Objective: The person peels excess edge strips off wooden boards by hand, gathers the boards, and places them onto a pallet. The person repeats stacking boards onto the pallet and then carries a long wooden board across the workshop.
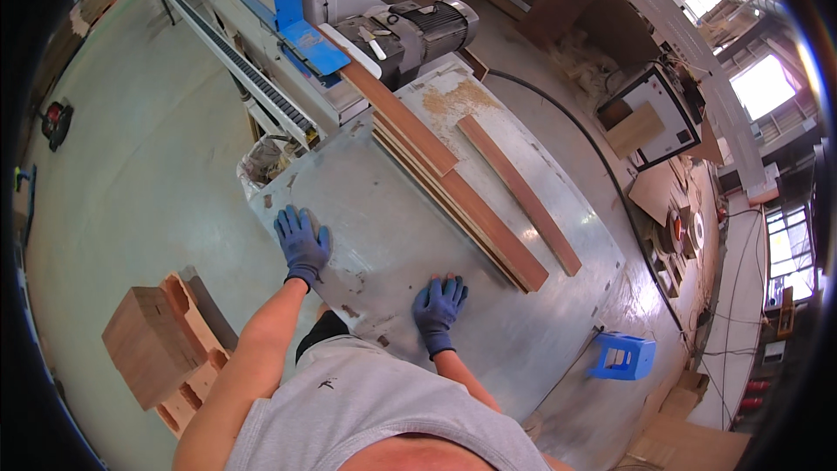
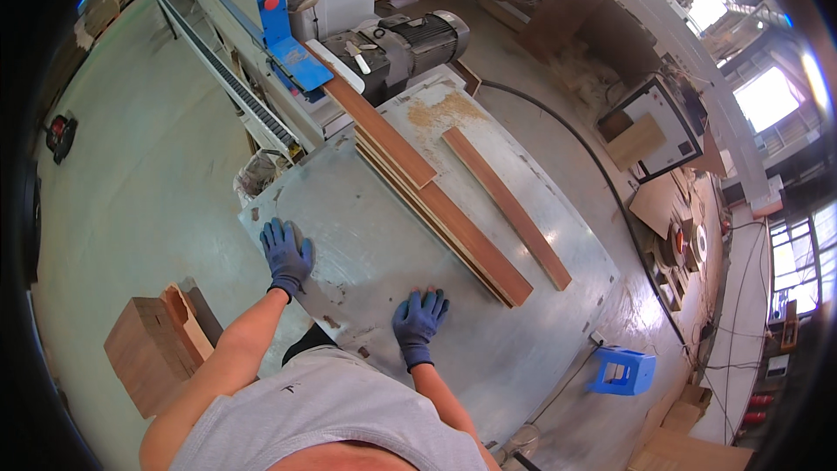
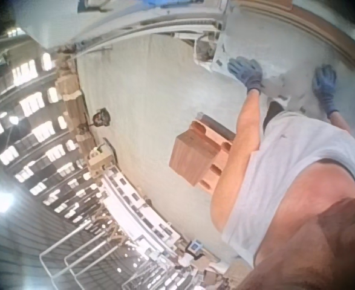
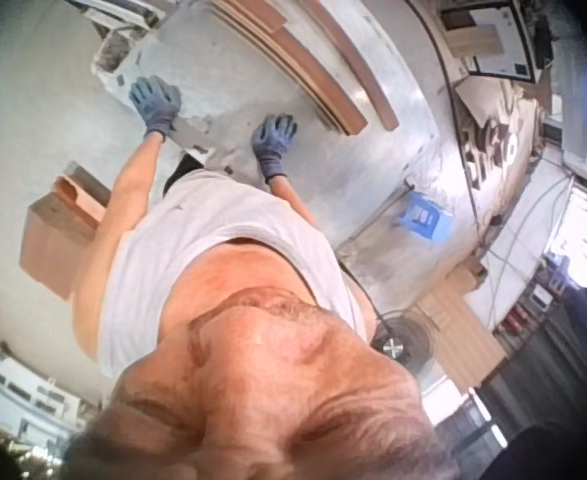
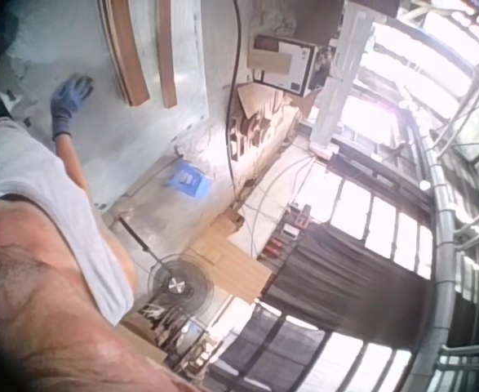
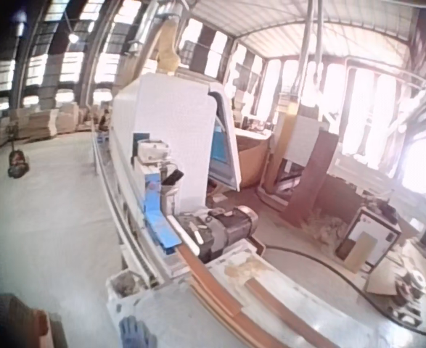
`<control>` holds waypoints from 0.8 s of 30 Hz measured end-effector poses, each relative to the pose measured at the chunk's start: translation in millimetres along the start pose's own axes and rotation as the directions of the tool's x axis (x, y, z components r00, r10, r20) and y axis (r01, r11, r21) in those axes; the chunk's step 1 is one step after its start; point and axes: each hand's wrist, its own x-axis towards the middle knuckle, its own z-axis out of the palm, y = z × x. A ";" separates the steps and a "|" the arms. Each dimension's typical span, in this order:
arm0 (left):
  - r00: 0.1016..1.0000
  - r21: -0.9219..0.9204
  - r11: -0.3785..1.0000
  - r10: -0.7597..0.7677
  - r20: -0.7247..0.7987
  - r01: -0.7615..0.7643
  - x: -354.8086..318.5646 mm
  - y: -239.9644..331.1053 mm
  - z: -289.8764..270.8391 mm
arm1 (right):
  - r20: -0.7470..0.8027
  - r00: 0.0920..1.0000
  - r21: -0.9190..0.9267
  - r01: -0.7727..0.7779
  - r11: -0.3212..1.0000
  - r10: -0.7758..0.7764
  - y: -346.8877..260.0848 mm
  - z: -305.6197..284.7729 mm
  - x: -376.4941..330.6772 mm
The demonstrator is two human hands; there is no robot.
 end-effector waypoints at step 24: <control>1.000 0.040 0.999 0.011 0.009 -0.012 1.9 3.1 -4.9 | -0.018 0.999 0.059 -0.032 0.998 0.033 0.7 0.9 -0.3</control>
